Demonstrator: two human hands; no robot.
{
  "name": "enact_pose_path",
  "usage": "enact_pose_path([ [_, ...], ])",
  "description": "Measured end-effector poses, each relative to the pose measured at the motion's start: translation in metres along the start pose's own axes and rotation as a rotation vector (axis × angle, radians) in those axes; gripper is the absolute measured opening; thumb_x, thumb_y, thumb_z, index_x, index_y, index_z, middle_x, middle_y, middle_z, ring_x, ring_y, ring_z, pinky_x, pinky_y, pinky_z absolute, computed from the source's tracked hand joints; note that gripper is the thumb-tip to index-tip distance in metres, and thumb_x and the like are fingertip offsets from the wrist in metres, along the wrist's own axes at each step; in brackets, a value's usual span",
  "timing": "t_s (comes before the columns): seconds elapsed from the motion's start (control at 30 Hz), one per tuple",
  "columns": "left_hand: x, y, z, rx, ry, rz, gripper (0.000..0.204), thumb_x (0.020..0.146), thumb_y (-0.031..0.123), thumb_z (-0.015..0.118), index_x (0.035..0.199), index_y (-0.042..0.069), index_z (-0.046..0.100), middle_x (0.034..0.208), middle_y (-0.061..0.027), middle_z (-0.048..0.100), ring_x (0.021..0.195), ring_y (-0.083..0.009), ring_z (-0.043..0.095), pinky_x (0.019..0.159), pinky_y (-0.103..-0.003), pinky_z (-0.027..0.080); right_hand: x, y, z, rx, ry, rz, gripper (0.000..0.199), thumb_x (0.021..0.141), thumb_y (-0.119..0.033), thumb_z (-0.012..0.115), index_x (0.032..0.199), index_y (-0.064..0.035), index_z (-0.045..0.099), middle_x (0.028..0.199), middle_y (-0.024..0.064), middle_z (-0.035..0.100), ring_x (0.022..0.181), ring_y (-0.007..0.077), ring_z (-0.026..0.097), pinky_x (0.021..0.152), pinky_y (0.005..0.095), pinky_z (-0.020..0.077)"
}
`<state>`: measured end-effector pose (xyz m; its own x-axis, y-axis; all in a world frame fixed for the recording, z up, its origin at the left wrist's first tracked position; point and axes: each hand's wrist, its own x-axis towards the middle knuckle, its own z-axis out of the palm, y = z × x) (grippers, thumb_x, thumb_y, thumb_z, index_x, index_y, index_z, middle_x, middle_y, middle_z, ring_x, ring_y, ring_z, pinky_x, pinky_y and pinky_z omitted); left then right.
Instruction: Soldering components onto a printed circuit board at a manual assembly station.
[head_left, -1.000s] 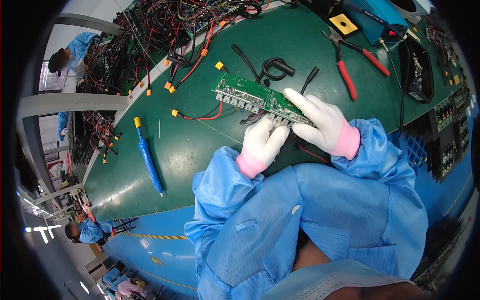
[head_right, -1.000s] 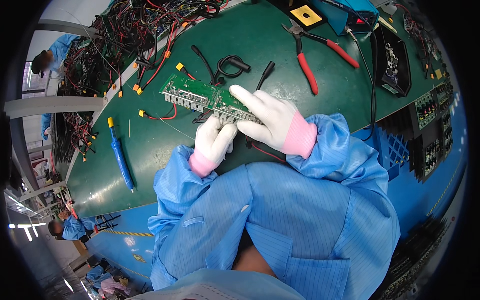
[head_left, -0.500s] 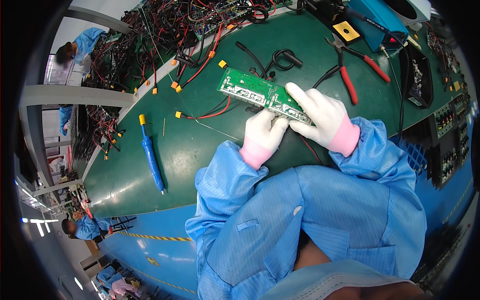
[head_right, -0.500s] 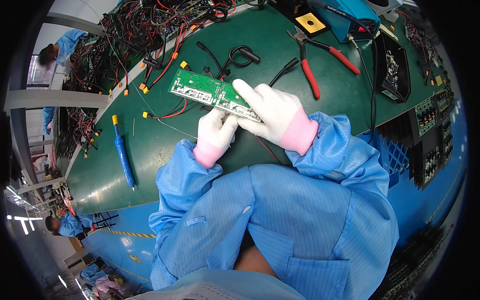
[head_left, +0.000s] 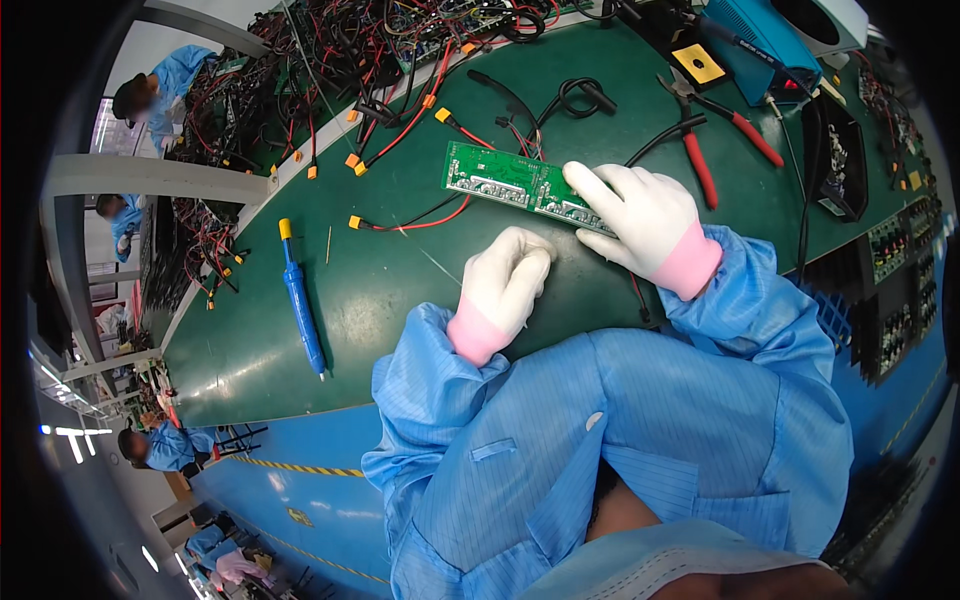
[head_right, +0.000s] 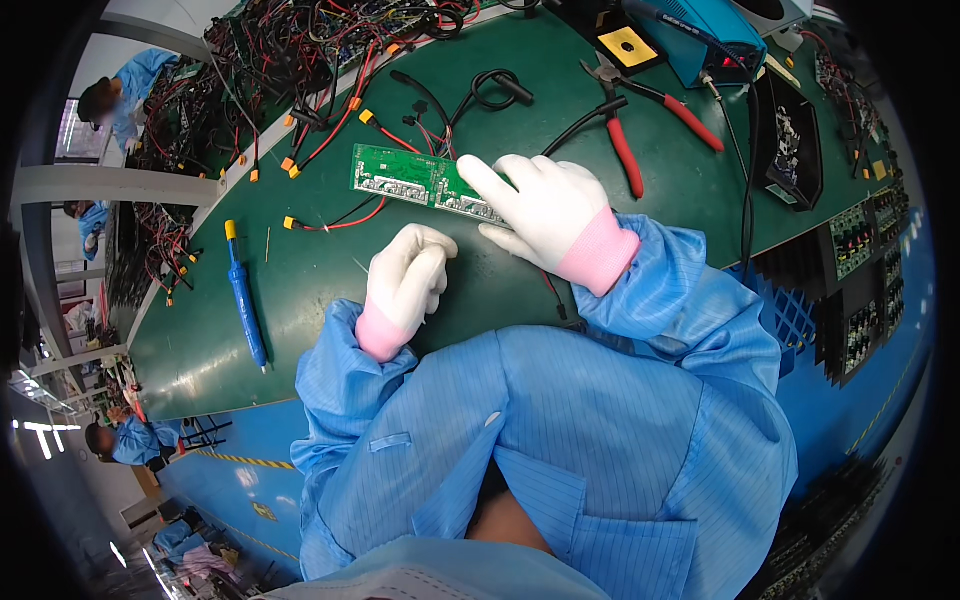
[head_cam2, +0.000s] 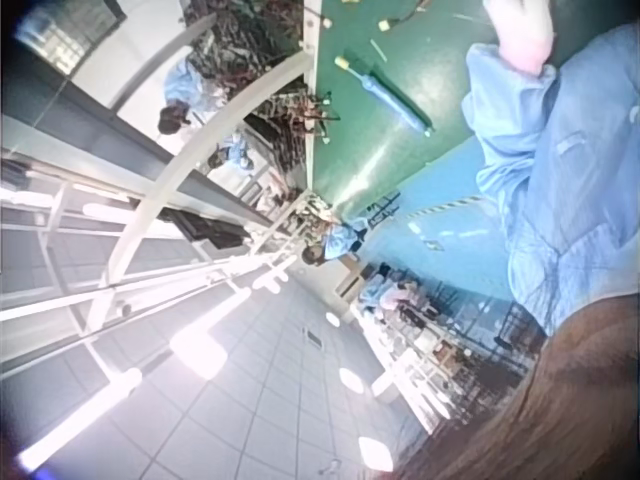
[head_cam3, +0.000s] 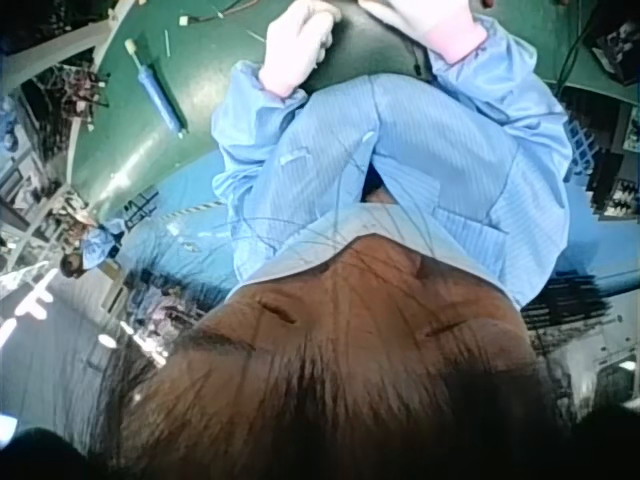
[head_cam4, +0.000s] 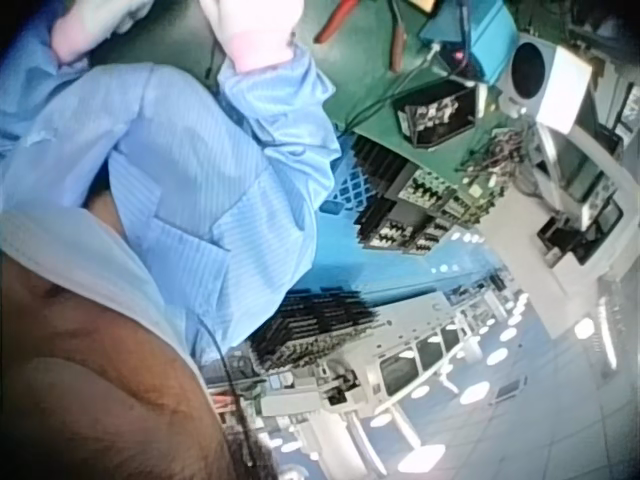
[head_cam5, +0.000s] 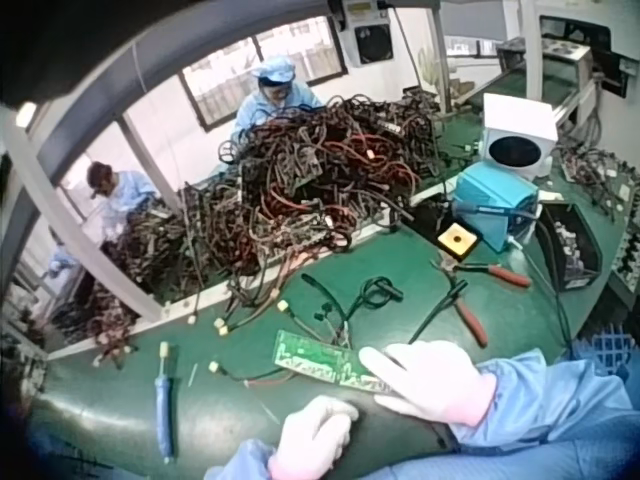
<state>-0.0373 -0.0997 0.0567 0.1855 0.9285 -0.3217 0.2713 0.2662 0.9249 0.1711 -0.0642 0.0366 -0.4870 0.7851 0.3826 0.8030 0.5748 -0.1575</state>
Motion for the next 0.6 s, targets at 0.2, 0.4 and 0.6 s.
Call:
enact_pose_path([
  [0.2,0.002,0.005,0.004,-0.047,-0.064,-0.003,0.022,0.091,0.018,0.047,0.097,0.002,0.061,0.061,-0.0029,0.051,0.048,-0.0095,0.041,0.044,-0.023,0.033,0.004,0.0,-0.017,0.114,0.047,0.009,0.073,0.067,-0.03,0.075,0.133,-0.0132,0.049,0.118,0.0078,0.058,0.088,0.0256,0.06,0.081,0.0334,0.0476],
  [0.4,0.003,0.006,0.011,0.019,-0.103,0.058,0.02,0.09,0.016,0.046,0.095,0.003,0.06,0.063,-0.0033,0.053,0.048,-0.0098,0.042,0.045,-0.023,0.035,0.005,0.0,-0.031,0.333,0.216,0.017,0.056,0.067,-0.028,0.076,0.118,-0.011,0.061,0.11,0.0065,0.062,0.087,0.0241,0.059,0.087,0.0361,0.0466],
  [0.6,-0.001,0.013,0.019,0.258,-0.178,0.213,0.017,0.089,0.016,0.052,0.093,0.003,0.062,0.067,-0.0053,0.059,0.056,-0.013,0.051,0.052,-0.025,0.041,-0.001,0.0,-0.031,0.537,0.175,-0.309,0.024,0.073,-0.02,0.072,0.096,-0.0117,0.067,0.087,0.0019,0.062,0.079,0.0228,0.058,0.085,0.037,0.0473],
])
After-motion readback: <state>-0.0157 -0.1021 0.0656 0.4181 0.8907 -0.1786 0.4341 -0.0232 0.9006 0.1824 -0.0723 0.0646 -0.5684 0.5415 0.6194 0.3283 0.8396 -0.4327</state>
